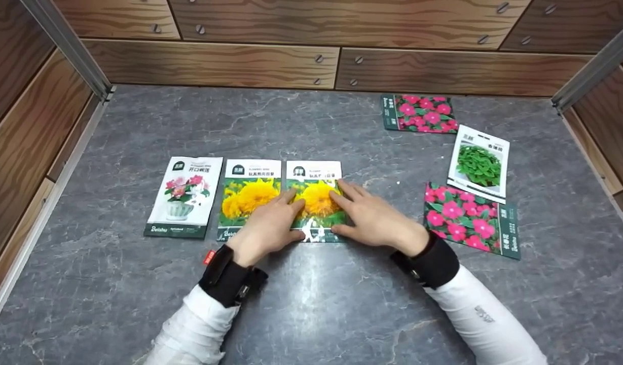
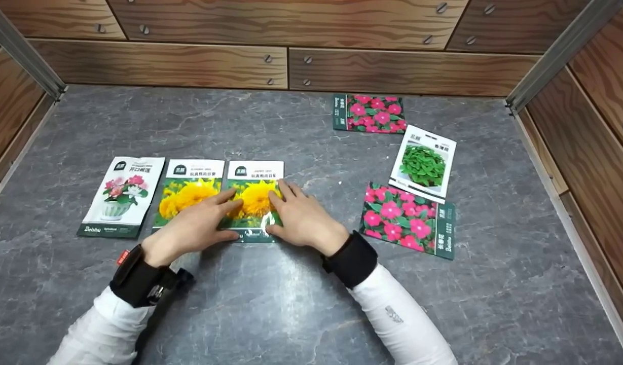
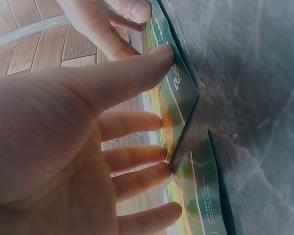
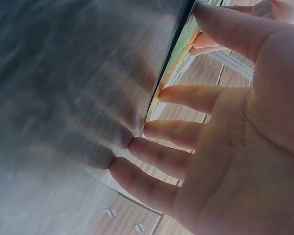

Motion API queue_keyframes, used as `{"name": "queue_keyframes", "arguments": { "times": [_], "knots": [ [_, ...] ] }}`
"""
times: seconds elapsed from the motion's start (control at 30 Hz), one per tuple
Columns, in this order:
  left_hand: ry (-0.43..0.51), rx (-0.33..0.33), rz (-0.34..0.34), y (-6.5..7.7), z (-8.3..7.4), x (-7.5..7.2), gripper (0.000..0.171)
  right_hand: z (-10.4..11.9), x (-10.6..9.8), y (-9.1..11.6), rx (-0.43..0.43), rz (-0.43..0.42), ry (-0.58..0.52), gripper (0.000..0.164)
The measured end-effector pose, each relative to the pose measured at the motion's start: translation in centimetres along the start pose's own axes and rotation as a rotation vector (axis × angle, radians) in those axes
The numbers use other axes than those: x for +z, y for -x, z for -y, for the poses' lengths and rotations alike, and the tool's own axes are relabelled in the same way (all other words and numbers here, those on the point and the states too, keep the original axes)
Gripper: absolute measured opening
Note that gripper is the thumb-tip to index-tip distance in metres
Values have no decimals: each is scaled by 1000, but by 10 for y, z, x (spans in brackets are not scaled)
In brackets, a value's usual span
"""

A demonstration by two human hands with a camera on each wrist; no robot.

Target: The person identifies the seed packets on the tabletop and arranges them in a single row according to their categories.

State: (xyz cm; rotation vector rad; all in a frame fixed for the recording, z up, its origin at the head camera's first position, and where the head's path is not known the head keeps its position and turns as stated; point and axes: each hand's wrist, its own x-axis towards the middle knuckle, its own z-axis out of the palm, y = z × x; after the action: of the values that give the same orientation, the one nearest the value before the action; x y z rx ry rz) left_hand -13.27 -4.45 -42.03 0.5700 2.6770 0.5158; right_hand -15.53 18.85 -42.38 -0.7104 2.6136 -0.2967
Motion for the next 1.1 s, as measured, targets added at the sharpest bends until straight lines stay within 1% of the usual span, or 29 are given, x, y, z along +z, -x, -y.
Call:
{"name": "queue_keyframes", "arguments": {
  "times": [0.17, 0.23, 0.33, 0.43, 0.53, 0.67, 0.83, 1.0, 1.03, 1.1],
  "knots": [
    [20, 8, -19, 1, 1, 0, 65, -1, 0, 1, -3, -9, -2, 79],
    [40, 3, -36, 1, 1, 0, 65, -2, -1, 3, -7, -31, -9, 78],
    [72, 8, -92, 2, 0, 1, 62, -5, -4, 9, -5, -74, -24, 77],
    [84, 24, -156, 1, -1, 2, 59, -13, -7, 20, 1, -116, -19, 75],
    [93, 38, -206, -3, -3, 3, 55, -27, -11, 36, 20, -160, -7, 74],
    [123, 63, -269, -6, -5, 3, 51, -50, -13, 62, 62, -208, 23, 73],
    [173, 91, -342, -8, -9, 5, 50, -79, -10, 94, 110, -239, 39, 73],
    [203, 135, -400, -10, -14, 8, 49, -105, -6, 118, 131, -291, 32, 73],
    [207, 144, -413, -10, -15, 9, 48, -110, -7, 121, 139, -295, 32, 73],
    [215, 159, -429, -11, -17, 11, 48, -119, -9, 128, 184, -278, 39, 73]
  ]
}}
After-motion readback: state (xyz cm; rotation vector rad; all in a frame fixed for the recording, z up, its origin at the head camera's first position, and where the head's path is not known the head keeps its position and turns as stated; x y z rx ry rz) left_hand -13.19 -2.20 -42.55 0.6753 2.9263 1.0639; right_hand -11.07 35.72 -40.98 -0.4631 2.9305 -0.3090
